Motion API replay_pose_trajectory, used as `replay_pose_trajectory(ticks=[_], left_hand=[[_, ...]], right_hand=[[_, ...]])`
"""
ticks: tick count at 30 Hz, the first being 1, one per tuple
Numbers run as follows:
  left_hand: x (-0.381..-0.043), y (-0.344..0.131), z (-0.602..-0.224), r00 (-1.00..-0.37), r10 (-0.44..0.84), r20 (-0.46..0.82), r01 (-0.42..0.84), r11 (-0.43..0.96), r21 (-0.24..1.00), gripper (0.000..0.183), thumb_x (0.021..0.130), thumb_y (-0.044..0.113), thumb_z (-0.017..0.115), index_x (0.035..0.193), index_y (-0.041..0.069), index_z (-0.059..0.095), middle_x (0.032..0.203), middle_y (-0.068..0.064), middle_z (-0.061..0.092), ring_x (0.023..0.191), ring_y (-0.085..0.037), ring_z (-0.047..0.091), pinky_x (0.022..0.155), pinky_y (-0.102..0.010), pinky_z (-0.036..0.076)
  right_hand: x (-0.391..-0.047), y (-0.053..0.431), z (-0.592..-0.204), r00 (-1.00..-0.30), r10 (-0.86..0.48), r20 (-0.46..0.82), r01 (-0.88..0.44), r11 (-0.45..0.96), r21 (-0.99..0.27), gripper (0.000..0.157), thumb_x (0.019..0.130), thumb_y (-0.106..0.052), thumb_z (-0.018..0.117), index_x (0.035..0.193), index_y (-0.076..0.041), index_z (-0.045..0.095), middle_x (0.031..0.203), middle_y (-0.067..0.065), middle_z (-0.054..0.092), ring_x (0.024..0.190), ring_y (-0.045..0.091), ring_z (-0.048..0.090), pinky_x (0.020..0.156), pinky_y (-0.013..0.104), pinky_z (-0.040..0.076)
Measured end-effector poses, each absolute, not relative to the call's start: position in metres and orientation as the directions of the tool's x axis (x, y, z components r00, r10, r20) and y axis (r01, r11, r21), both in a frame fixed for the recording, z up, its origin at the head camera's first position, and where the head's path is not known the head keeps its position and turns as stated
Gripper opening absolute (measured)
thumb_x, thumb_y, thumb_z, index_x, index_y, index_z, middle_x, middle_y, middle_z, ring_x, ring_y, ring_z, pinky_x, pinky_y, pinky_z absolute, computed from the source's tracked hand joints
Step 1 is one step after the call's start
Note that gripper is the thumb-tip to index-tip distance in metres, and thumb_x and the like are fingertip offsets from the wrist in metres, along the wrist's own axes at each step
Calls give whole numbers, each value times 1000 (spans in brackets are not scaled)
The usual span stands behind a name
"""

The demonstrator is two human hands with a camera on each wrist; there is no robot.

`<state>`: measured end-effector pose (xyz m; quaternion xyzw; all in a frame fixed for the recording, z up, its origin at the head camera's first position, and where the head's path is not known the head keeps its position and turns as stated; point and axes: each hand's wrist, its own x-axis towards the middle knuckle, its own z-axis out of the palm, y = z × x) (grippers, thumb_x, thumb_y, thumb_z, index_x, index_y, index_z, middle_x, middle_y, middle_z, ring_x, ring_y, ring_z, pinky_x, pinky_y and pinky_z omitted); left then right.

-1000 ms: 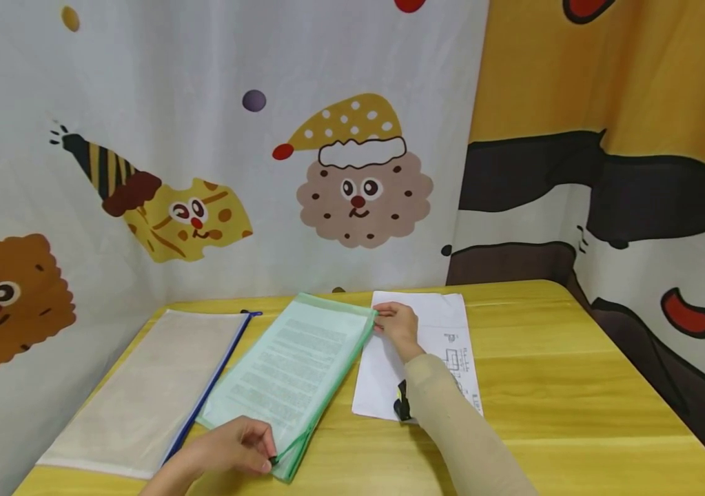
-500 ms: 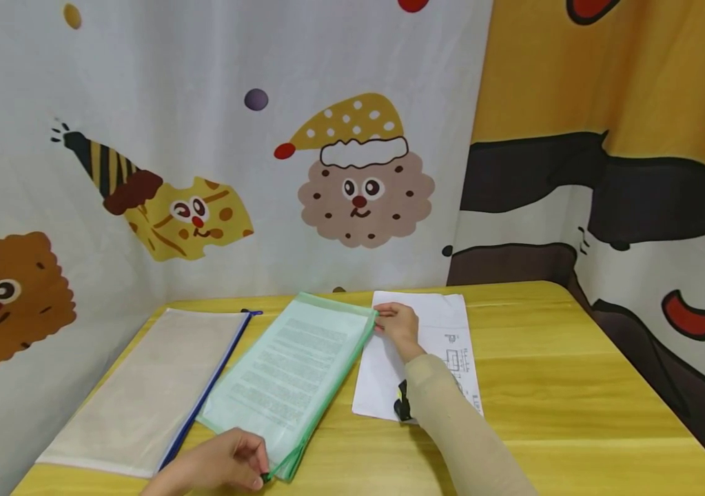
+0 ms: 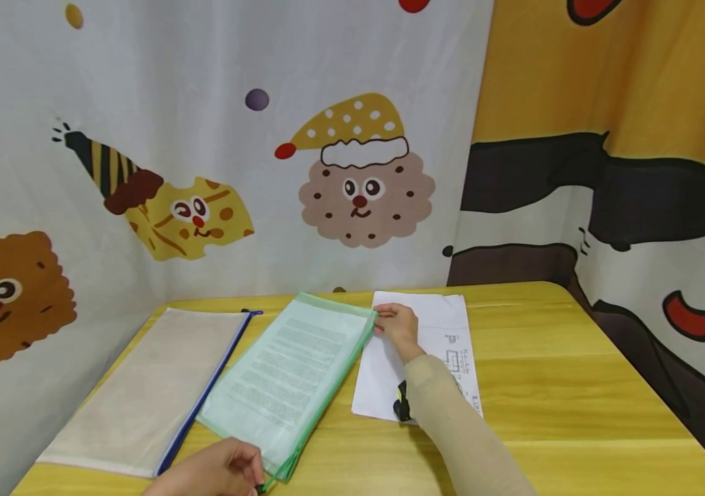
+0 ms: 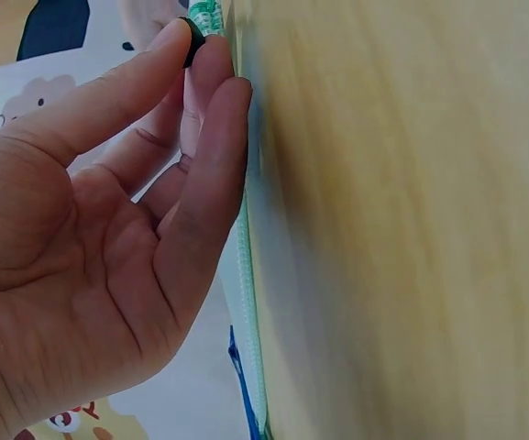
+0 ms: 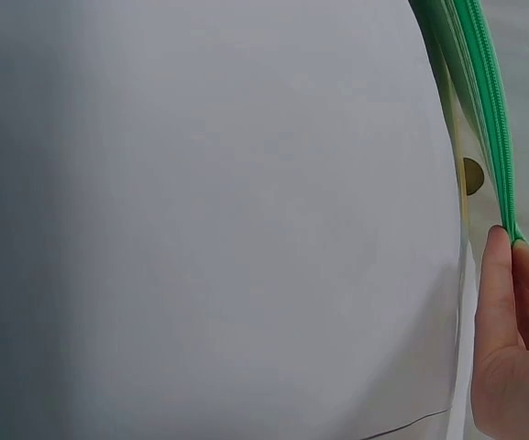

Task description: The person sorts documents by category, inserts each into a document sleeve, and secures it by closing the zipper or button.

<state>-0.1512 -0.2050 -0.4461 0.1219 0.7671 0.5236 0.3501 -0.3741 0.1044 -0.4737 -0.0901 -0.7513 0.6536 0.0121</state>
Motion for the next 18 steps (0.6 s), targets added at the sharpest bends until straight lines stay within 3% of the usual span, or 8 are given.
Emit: replay_pose_trajectory(ticks=[9,18], left_hand=[[-143,-213,-442,-690,603,-400,-95,472,876,10,80,11,69,79,3,63,65,5,57,60,-7,52,56,-20,42],[-144,-220,-441,-631,681,-370,-54,437,898,14,80,3,64,83,-10,60,64,8,54,57,-1,47,55,-15,40]], right_hand=[[-374,106,-471,-981,158,-115,135,122,-983,24,81,6,67,104,0,70,93,13,67,73,16,66,68,30,57],[-374,106,-471,-981,159,-114,135,125,-983,25,80,7,68,104,1,69,90,11,68,71,15,67,69,31,57]])
